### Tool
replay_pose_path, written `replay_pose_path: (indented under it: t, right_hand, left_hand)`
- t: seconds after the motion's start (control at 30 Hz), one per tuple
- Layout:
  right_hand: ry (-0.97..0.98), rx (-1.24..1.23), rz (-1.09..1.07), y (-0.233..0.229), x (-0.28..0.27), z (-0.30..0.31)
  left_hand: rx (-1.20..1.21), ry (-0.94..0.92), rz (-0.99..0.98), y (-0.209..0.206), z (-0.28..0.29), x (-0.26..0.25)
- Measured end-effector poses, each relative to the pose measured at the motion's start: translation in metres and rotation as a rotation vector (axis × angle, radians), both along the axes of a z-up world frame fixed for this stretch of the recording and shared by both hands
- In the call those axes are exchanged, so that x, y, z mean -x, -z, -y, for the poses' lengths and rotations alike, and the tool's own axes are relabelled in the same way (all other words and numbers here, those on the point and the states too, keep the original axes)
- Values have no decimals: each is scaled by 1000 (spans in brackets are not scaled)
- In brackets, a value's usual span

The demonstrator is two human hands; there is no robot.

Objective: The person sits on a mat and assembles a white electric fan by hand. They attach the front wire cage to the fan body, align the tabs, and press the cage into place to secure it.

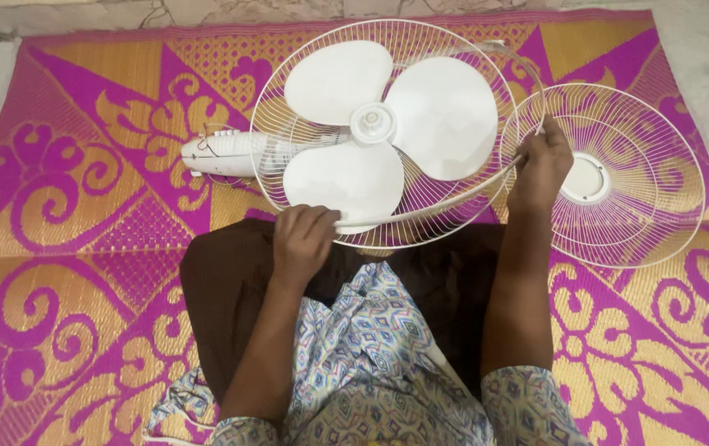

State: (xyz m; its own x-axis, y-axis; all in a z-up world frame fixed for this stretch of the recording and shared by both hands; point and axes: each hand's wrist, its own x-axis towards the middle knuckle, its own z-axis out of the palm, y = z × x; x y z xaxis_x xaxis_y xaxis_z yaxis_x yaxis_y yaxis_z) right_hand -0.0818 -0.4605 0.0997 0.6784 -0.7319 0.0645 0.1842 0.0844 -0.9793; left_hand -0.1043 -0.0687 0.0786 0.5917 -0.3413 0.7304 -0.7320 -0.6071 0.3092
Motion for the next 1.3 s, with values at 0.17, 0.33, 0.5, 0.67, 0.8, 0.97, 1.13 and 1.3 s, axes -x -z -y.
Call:
replay_pose_path:
  t: [0.17, 0.33, 0.5, 0.67, 0.8, 0.97, 1.13, 1.3]
  right_hand:
    - [-174, 26, 85, -30, -43, 6]
    - [-191, 167, 67, -22, -60, -19]
    - [-144, 335, 23, -16, -40, -22]
    - [-115, 290, -97, -18, -19, -6]
    - [-103, 345, -199, -18, -8, 3]
    - [-91, 376, -234, -16, -4, 5]
    - [-100, 389, -273, -17, -3, 1]
    - [-141, 523, -294, -22, -1, -1]
  left_hand:
    - [171, -373, -79, 24, -34, -39]
    - [1038, -100, -751, 47, -58, -84]
    - [1483, 115, -952, 58, -78, -103]
    - [1313, 95, -906, 70, -71, -107]
    - [1238, 34, -850, 71, -70, -108]
    - [1205, -40, -806, 75, -67, -99]
    - [1193, -78, -789, 84, -66, -95]
    - [1011, -233, -732, 86, -62, -92]
